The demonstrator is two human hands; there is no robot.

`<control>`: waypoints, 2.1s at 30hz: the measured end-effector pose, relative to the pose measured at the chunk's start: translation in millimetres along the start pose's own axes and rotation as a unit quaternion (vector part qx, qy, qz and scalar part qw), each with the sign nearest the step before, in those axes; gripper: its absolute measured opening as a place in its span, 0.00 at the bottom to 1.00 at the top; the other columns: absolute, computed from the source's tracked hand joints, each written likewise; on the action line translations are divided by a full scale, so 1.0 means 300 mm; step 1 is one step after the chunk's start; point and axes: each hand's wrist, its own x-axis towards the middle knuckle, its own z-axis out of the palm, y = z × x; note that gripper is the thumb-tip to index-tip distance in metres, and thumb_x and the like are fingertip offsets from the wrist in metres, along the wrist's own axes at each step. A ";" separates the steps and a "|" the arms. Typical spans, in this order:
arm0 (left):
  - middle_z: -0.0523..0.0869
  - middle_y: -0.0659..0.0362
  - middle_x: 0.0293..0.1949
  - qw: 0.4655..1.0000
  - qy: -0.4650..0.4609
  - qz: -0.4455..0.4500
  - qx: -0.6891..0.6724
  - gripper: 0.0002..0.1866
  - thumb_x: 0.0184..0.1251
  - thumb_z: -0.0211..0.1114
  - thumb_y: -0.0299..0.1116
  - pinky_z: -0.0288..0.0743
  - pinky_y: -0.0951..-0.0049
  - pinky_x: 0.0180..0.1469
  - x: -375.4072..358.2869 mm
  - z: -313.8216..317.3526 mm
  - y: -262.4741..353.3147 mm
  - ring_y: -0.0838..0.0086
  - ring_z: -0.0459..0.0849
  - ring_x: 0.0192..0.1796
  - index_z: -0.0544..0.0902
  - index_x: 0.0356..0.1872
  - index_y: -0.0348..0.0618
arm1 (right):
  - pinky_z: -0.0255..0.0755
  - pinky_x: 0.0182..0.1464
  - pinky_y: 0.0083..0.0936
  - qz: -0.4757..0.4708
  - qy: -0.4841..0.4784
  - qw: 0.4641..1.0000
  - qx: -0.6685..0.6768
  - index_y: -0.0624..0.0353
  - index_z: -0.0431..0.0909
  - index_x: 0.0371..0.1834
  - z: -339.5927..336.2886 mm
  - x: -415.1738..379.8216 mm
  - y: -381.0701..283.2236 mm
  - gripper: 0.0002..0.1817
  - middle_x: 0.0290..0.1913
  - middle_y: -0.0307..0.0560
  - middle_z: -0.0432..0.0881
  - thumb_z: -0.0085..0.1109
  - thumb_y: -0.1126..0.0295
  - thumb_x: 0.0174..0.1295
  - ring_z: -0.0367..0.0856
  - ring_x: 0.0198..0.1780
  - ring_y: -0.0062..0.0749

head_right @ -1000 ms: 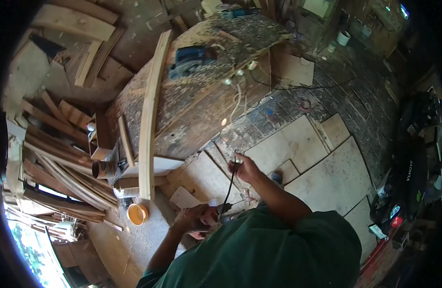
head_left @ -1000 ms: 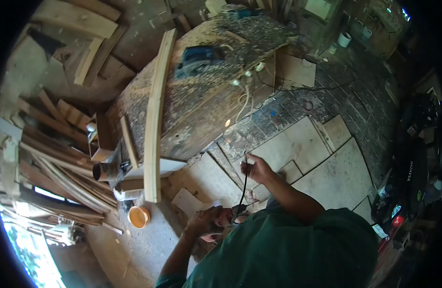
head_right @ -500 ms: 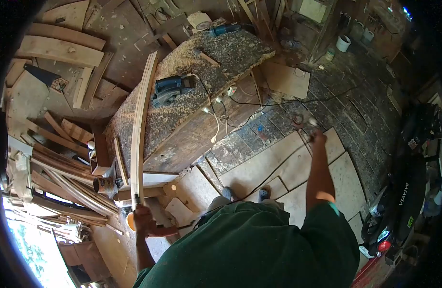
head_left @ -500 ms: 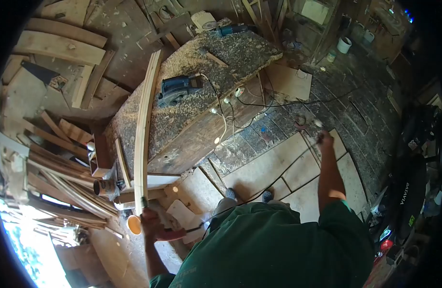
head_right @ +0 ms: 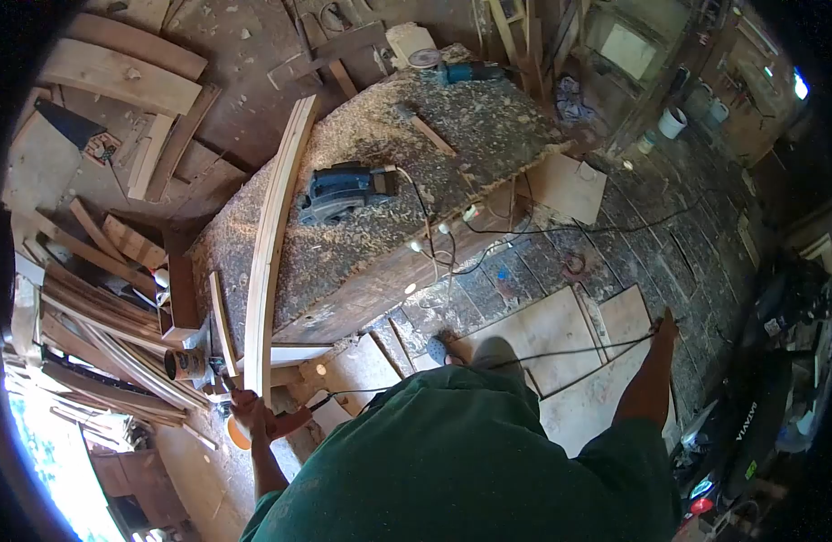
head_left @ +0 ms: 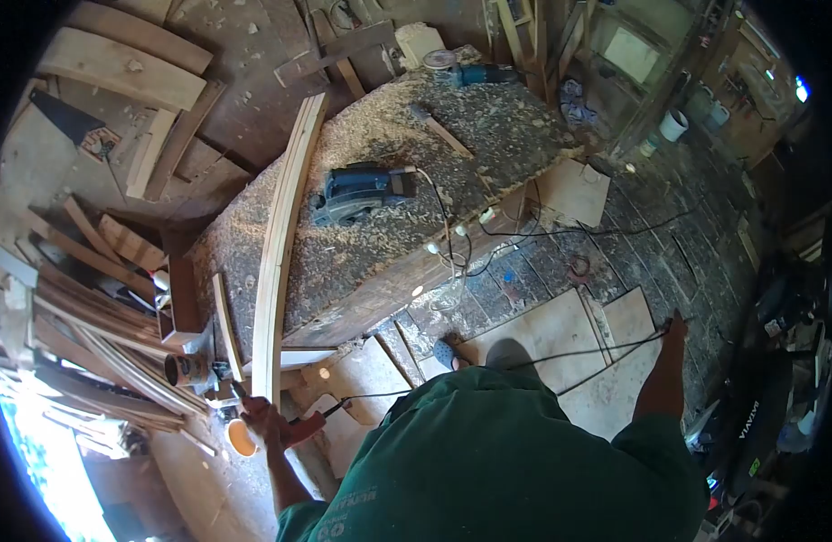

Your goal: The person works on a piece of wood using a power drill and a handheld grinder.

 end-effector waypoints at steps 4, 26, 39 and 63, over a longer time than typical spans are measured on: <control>0.82 0.50 0.44 0.997 -0.012 0.048 0.061 0.40 0.38 0.76 0.44 0.78 0.54 0.49 0.021 0.032 0.123 0.52 0.84 0.46 0.69 0.56 0.44 | 0.69 0.22 0.34 -0.146 -0.159 0.943 -0.255 0.65 0.77 0.37 0.342 -0.057 0.048 0.26 0.26 0.49 0.78 0.67 0.49 0.60 0.74 0.21 0.34; 0.81 0.59 0.34 0.996 -0.049 0.006 0.070 0.25 0.39 0.69 0.24 0.79 0.66 0.38 -0.534 0.064 0.119 0.69 0.81 0.36 0.71 0.43 0.47 | 0.55 0.19 0.17 0.210 -0.542 0.797 -0.165 0.51 0.82 0.35 1.298 -1.238 0.647 0.20 0.22 0.30 0.74 0.72 0.47 0.57 0.63 0.17 0.14; 0.76 0.66 0.28 0.961 -0.101 -0.116 -0.230 0.16 0.66 0.52 0.55 0.66 0.74 0.25 -0.550 0.160 -0.353 0.77 0.70 0.24 0.73 0.38 0.56 | 0.63 0.18 0.17 0.142 -0.533 0.820 -0.155 0.54 0.76 0.44 1.309 -1.294 0.637 0.17 0.29 0.37 0.83 0.67 0.54 0.63 0.69 0.17 0.16; 0.80 0.58 0.34 0.732 -0.237 -0.262 -0.583 0.18 0.62 0.61 0.52 0.82 0.60 0.42 -0.656 0.211 -0.166 0.68 0.83 0.38 0.76 0.42 0.50 | 0.77 0.37 0.43 -0.357 -0.386 0.793 -0.309 0.63 0.80 0.38 1.391 -1.362 0.662 0.15 0.29 0.57 0.85 0.67 0.62 0.58 0.86 0.36 0.54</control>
